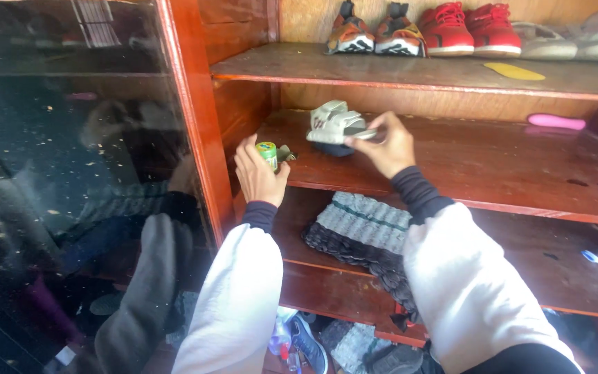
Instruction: Organizing and tidying shoes and other items in a wooden storage cabinet.
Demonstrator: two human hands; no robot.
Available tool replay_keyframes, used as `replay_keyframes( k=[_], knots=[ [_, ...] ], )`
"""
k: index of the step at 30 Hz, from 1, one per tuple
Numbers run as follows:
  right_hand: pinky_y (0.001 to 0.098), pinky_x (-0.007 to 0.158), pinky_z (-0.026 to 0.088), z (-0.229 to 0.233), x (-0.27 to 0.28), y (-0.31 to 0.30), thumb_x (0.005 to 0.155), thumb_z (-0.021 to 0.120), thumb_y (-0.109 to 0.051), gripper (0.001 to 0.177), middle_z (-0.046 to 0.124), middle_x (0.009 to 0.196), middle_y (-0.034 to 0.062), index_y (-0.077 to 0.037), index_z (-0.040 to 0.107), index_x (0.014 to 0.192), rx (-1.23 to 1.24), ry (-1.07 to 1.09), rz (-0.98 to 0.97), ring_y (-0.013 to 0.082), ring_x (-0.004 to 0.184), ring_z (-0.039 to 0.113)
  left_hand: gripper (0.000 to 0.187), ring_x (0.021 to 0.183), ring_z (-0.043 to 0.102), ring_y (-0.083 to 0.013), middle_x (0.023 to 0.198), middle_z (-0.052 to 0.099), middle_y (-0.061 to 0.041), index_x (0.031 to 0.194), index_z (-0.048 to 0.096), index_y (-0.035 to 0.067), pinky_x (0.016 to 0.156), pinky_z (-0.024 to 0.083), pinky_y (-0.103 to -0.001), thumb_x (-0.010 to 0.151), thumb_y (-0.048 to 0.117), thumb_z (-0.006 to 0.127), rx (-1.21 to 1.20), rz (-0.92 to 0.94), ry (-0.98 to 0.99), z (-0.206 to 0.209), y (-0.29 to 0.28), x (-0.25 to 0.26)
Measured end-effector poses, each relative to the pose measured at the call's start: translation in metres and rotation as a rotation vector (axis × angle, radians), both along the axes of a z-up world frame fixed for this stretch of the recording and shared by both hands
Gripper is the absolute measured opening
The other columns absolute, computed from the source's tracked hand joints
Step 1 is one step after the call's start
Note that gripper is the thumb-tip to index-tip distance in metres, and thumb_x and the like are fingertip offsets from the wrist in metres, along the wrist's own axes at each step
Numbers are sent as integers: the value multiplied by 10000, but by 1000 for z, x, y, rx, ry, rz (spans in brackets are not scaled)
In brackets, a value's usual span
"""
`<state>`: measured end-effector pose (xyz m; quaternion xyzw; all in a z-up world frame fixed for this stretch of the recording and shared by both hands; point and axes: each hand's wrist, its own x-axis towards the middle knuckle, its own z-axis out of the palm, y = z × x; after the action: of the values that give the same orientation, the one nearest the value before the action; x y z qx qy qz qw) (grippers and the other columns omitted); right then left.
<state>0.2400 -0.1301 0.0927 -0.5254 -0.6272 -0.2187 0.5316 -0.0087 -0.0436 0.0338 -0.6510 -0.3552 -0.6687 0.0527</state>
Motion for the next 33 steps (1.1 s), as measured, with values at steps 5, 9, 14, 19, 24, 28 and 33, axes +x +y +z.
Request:
replay_keyframes(
  k=[5,9,14,19,24,28,33],
  knots=[
    [326,823,579,3,31,-30,755,916,-420,520,737,988,105,-76,580,952,-124,218,-48,171,901,717,474,1153,547,-376,1252,570,-160,1229,553,49,924,441,-507,786,73,720,164,-139,96,17,2,28],
    [354,880,561,-1,48,-52,765,932,-401,509,746,1007,119,-63,587,928,-71,143,-59,202,959,717,383,1157,563,-349,1228,589,-130,1209,580,76,949,467,-495,840,35,673,55,-261,276,14,23,68],
    [353,868,566,-5,42,-75,702,937,-410,539,757,1002,119,-55,562,856,-69,114,-63,208,966,731,448,1229,539,-343,1384,566,-128,1227,587,75,922,467,-513,788,6,651,87,-275,388,3,48,101],
    [392,774,564,-12,28,-96,675,947,-398,550,687,928,137,-42,552,819,-22,10,-178,266,862,705,501,1239,531,-316,1433,570,-69,1242,617,123,899,457,-537,762,-11,669,50,-199,555,2,65,116],
    [433,683,534,-24,16,-111,681,918,-405,543,588,852,112,-49,534,826,-99,-90,-249,317,761,657,438,1138,546,-319,1146,632,-80,1147,670,112,888,466,-472,723,10,708,95,-37,710,8,63,116],
    [458,705,523,-23,11,-120,711,894,-465,565,598,929,103,-65,537,890,-273,-58,-333,325,813,653,335,1104,546,-305,1066,641,-73,1041,710,112,857,446,-453,723,7,706,163,-25,692,8,57,112],
    [483,838,510,-16,8,-120,723,804,-629,647,620,1000,75,-112,576,1038,-356,-166,-401,298,993,611,255,1060,547,-290,1010,642,-75,1017,729,103,828,424,-437,778,24,687,245,14,620,7,40,107]
  ],
)
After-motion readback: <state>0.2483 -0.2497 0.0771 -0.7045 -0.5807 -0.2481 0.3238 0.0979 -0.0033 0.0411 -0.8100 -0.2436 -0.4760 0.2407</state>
